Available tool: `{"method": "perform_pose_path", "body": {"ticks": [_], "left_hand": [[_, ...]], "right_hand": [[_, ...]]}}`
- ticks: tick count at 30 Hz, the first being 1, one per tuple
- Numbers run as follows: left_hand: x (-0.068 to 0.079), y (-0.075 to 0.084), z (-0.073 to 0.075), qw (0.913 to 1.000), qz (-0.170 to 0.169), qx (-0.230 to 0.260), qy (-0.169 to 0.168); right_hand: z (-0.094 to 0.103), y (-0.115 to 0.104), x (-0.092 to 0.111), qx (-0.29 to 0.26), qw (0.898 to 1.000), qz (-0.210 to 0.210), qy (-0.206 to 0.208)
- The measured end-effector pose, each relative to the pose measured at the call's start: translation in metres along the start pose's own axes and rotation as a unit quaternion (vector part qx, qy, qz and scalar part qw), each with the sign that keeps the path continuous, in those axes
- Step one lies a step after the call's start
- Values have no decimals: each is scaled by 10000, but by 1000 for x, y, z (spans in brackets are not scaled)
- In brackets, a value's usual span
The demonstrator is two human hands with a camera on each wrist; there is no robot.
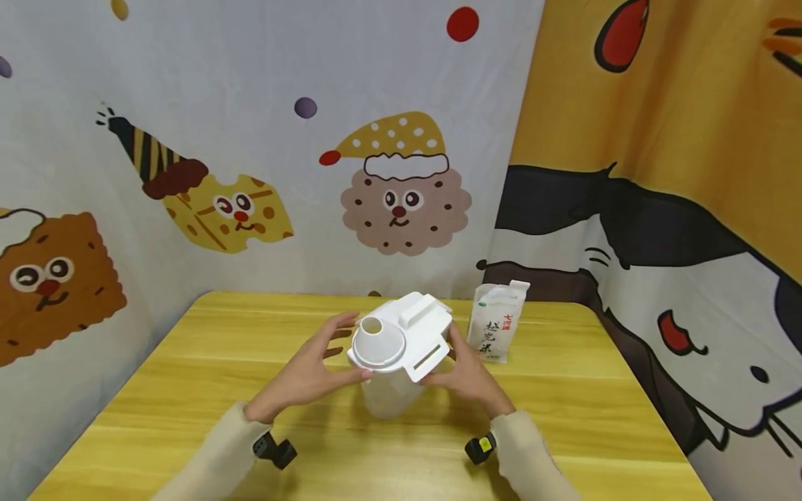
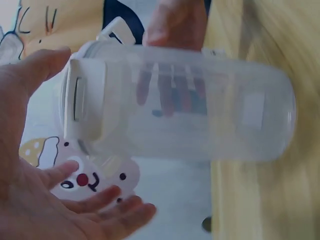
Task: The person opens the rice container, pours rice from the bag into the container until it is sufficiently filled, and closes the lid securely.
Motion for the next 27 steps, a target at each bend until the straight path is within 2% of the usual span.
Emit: {"method": "perform_pose_path", "body": {"ticks": [4, 9, 15, 21, 27], "left_hand": [[2, 8, 10, 9969, -496, -576, 197], [6, 20, 16, 9838, -1211, -1272, 360], [12, 37, 17, 9524, -2222, -2021, 515], [14, 45, 15, 9281, -2644, -2552, 600], [16, 51, 10, 8977, -3069, -3079, 718]], "right_hand": [[-2, 1, 1, 21, 9998, 35, 174], [-3, 2, 2, -47, 9996, 100, 252], [-4, 3, 2, -128, 9996, -46, 236], [-4, 2, 2, -172, 9994, -167, 233], [-4, 3, 2, -190, 9994, -181, 235]]}}
Point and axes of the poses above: each hand's wrist, its own x-axis away from the middle knuckle, its own z-axis out of the back of the hand, y = z × x, the point moved 6 cm from there along -x, towards the middle knuckle, and after that the axes turned 11 degrees about -x, right-handed, at the moved point
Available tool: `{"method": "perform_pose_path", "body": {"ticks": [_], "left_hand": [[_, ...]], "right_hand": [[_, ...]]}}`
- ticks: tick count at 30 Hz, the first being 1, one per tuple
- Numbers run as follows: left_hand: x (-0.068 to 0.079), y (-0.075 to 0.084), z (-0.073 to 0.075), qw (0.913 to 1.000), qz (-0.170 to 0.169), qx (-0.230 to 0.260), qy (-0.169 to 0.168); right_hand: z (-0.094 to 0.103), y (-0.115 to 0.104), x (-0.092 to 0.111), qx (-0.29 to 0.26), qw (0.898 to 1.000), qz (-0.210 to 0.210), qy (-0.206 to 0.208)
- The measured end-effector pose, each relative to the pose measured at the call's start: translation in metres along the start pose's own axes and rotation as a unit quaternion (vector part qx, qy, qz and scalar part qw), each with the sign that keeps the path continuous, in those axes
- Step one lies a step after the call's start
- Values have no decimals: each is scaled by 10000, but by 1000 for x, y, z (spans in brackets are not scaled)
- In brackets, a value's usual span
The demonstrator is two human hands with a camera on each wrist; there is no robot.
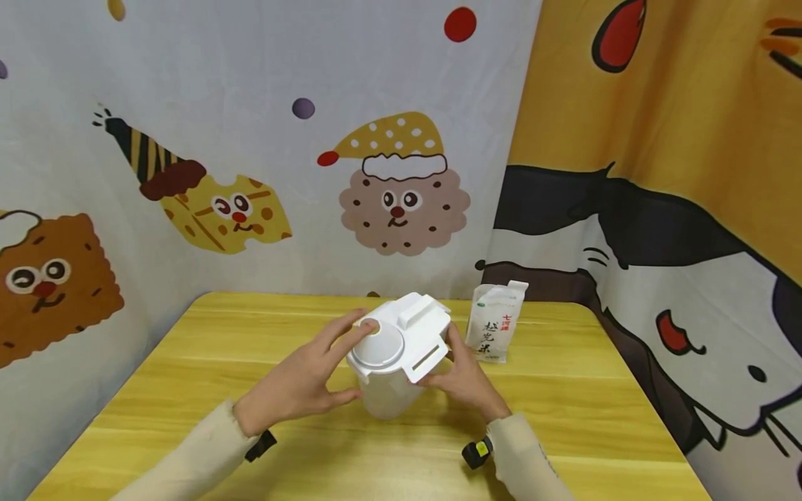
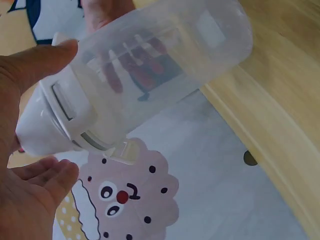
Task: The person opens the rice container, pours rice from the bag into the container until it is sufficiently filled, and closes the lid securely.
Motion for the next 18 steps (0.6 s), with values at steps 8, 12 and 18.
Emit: {"method": "perform_pose_path", "body": {"ticks": [8, 12, 18], "left_hand": [[-3, 6, -2, 9984, -265, -489, 39], [-4, 8, -2, 9968, -315, -739, -2], [-7, 9, -3, 9961, -334, -812, 50]], "right_hand": [[-1, 0, 0, 86, 9999, 89, 33], [-1, 0, 0, 116, 9999, 82, 42], [0, 1, 0, 113, 9999, 14, 47]]}}
Point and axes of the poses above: each hand's wrist, its own x-axis away from the middle knuckle, its own z-axis out of the back of the hand, y = z × x, the point moved 6 cm from there along -x, towards the middle knuckle, and after that the axes turned 11 degrees about -x, right-handed, at the moved point
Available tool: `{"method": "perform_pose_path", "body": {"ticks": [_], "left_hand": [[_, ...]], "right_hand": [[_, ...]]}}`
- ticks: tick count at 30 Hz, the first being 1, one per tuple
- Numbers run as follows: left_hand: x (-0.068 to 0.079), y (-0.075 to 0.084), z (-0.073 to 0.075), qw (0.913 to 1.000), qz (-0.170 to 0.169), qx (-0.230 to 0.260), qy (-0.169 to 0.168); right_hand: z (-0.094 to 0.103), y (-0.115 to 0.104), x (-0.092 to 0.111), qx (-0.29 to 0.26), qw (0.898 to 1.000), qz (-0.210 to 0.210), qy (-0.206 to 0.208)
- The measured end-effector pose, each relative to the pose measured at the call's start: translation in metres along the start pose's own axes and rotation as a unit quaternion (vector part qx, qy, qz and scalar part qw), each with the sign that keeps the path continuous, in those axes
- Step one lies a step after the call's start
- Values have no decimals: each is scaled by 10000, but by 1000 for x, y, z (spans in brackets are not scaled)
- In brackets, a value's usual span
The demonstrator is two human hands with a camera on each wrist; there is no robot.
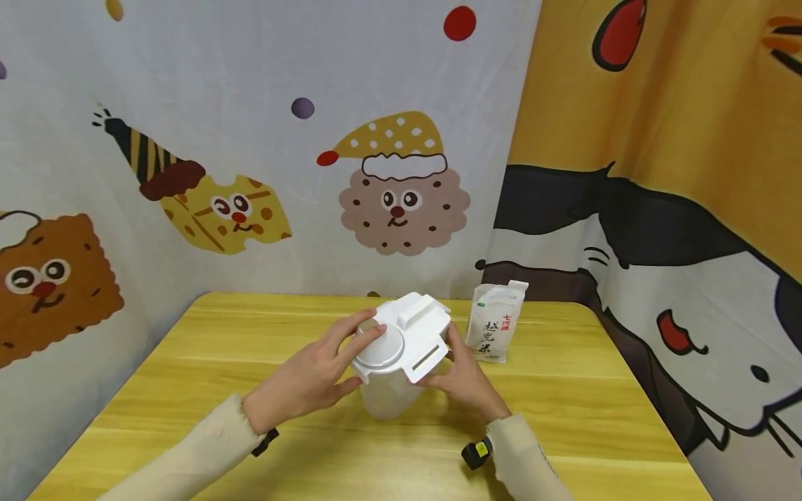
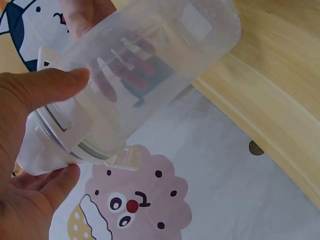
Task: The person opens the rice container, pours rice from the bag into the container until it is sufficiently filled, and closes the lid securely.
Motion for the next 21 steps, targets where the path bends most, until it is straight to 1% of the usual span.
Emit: {"method": "perform_pose_path", "body": {"ticks": [6, 14, 21], "left_hand": [[-3, 1, 1, 10000, 13, -81, 53], [-5, 2, 4, 9995, -62, -275, 115], [-5, 5, 5, 9992, -123, -350, 134]], "right_hand": [[0, 0, 1, -22, 10000, -63, 15], [0, -2, 0, 7, 10000, 90, -9], [0, -3, 0, 42, 10000, 89, -12]]}}
Point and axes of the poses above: each hand's wrist, its own x-axis away from the middle knuckle, its own z-axis out of the back of the hand, y = z × x, the point moved 6 cm from there along -x, towards the middle knuckle, and after that the axes turned 11 degrees about -x, right-handed, at the moved point
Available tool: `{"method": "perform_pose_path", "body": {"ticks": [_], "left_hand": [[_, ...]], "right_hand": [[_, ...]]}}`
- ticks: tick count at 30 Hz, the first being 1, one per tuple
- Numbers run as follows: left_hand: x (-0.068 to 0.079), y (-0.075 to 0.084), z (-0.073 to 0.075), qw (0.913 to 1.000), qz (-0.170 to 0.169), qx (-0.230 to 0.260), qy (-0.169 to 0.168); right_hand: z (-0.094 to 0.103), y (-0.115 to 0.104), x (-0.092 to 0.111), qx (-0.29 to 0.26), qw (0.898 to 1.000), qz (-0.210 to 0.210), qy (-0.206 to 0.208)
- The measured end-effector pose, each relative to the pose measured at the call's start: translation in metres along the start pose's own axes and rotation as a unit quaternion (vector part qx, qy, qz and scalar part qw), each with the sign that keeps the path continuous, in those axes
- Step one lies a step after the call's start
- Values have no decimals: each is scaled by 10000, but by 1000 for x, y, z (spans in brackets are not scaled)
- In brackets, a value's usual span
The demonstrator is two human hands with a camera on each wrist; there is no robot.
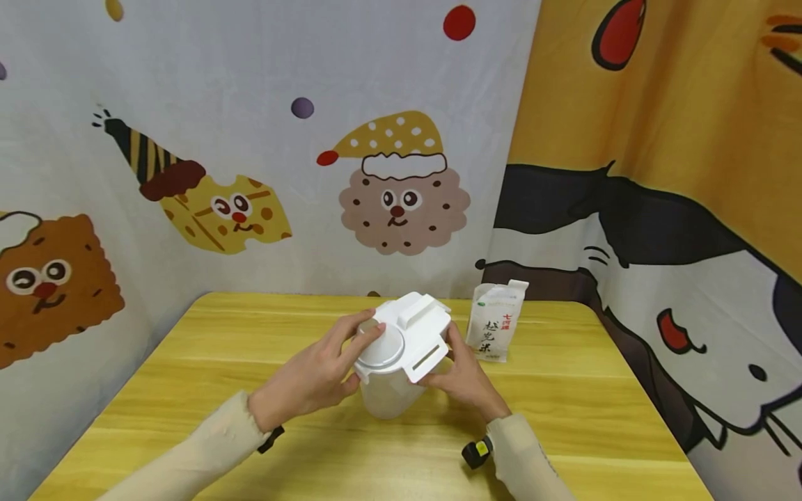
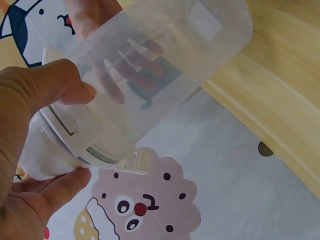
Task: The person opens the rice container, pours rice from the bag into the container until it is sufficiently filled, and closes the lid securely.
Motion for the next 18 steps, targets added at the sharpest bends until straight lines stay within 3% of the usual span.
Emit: {"method": "perform_pose_path", "body": {"ticks": [6, 12, 18], "left_hand": [[2, 3, -3, 9998, 53, -175, -26], [4, 6, -6, 9994, 93, -278, 161], [3, 2, -2, 9985, 160, 435, 291]], "right_hand": [[1, 0, 2, 109, 9999, -86, 47], [0, 1, 3, 186, 9997, -148, 59], [2, 1, 2, 206, 9997, -144, 78]]}}
Point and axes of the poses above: each hand's wrist, its own x-axis away from the middle knuckle, its own z-axis out of the back of the hand, y = z × x, the point moved 6 cm from there along -x, towards the middle knuckle, and after that the axes turned 11 degrees about -x, right-handed, at the moved point
